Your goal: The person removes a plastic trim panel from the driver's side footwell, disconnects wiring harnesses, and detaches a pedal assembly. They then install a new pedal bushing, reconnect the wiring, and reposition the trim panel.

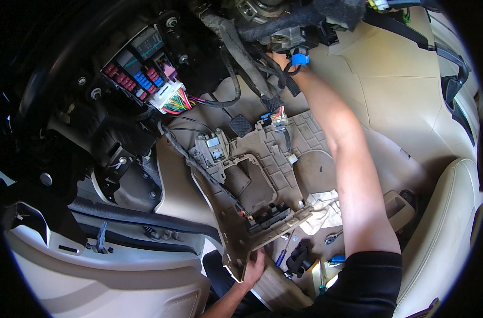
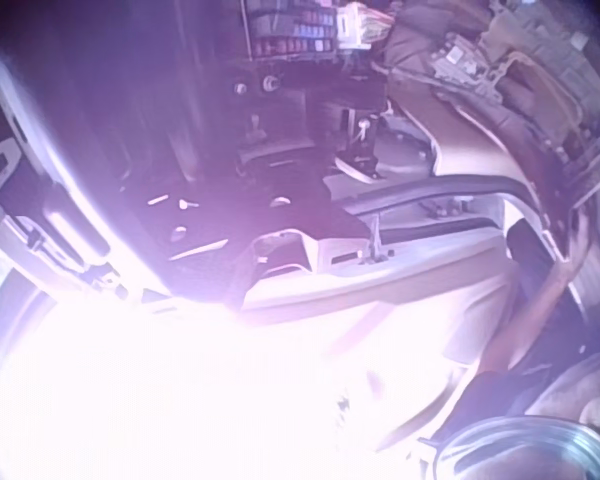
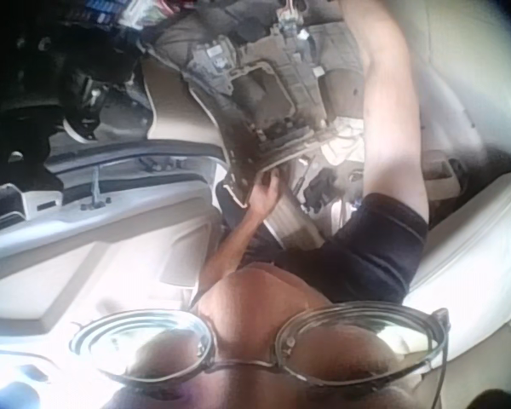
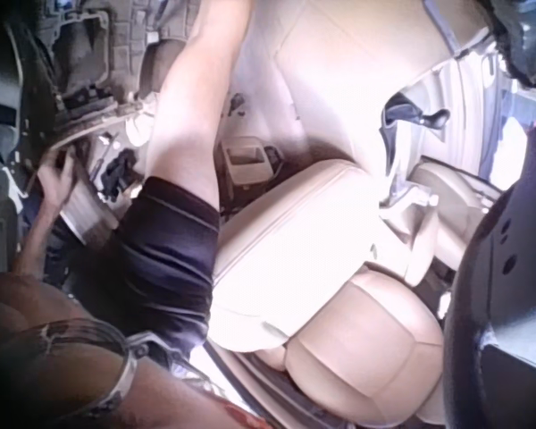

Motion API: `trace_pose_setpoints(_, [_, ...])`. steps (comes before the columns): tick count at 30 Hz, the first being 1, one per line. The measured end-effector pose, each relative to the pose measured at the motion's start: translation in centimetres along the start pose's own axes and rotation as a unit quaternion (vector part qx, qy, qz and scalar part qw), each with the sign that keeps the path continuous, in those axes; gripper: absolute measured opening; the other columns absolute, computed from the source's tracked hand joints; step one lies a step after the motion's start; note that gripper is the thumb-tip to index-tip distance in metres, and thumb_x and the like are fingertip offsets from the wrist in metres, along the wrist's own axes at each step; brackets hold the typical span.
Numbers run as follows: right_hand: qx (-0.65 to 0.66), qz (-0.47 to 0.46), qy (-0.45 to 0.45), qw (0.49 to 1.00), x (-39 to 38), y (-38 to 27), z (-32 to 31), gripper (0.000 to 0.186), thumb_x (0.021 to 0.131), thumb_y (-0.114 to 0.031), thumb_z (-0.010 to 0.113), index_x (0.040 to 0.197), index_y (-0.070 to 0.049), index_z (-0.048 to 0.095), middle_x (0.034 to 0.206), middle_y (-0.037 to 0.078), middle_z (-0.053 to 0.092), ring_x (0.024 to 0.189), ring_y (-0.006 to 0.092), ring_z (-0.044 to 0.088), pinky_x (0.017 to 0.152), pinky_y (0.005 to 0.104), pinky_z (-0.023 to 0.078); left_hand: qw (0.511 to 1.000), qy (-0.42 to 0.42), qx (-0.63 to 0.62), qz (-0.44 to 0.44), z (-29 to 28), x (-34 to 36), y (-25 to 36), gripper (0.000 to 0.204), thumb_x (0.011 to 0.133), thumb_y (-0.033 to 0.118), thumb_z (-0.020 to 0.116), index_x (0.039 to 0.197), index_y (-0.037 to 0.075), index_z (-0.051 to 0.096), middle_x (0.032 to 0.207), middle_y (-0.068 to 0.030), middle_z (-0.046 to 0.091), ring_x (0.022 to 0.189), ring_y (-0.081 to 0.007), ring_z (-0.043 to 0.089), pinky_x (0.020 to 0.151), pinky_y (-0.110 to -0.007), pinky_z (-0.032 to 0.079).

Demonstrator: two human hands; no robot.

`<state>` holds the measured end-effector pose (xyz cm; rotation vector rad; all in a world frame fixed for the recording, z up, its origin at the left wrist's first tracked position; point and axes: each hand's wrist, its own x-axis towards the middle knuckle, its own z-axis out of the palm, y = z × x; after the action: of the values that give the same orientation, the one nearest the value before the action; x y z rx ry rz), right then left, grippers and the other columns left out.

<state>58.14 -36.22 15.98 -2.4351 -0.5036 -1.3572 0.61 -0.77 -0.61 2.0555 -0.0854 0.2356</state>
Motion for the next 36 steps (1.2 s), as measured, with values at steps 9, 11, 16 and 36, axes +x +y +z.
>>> trace_pose_setpoints(9, [-0.017,-0.062,0.068,0.996,1.0,-0.1,1.6,0.038,0.096,-0.027,0.068,0.125,-0.003,0.068,0.117,0.019,0.069,0.107,0.0385,0.066,0.096,0.0477,0.052,0.999,-0.016,0.0,-0.032,0.0,-0.5,-0.8,0.019,0.104,0.018,0.071,0.11,0.0,0.073,0.089,-0.0034,0.072,0.082,-0.0122,0.065,0.079,-0.03,0.054])
trace_pose_setpoints(11, [-0.016,-0.047,0.053,0.997,0.6,-0.1,1.4,0.038,0.096,-0.027,0.067,0.125,-0.003,0.067,0.118,0.019,0.069,0.108,0.0383,0.066,0.096,0.0476,0.052,1.0,-0.011,-0.001,-0.025,0.1,-0.6,-1.1,0.019,0.104,0.018,0.071,0.11,0.0,0.074,0.09,-0.0036,0.072,0.084,-0.012,0.065,0.08,-0.03,0.054])
trace_pose_setpoints(16, [-0.013,-0.027,0.034,0.999,0.1,-0.3,0.6,0.038,0.097,-0.027,0.067,0.126,-0.003,0.067,0.119,0.019,0.069,0.108,0.0378,0.066,0.097,0.0472,0.052,0.999,-0.018,-0.012,-0.034,0.3,-1.0,-1.7,0.019,0.105,0.017,0.07,0.111,-0.001,0.072,0.092,-0.0031,0.071,0.086,-0.011,0.064,0.08,-0.029,0.053])
trace_pose_setpoints(36, [-0.018,0.0,0.015,1.0,0.9,-0.5,0.2,0.04,0.099,-0.027,0.065,0.13,-0.002,0.065,0.123,0.019,0.069,0.112,0.0359,0.066,0.099,0.0456,0.051,1.0,-0.01,0.01,-0.022,0.3,-1.0,-2.4,0.022,0.105,0.02,0.07,0.105,-0.001,0.071,0.086,-0.0025,0.069,0.08,-0.0098,0.062,0.076,-0.027,0.052])
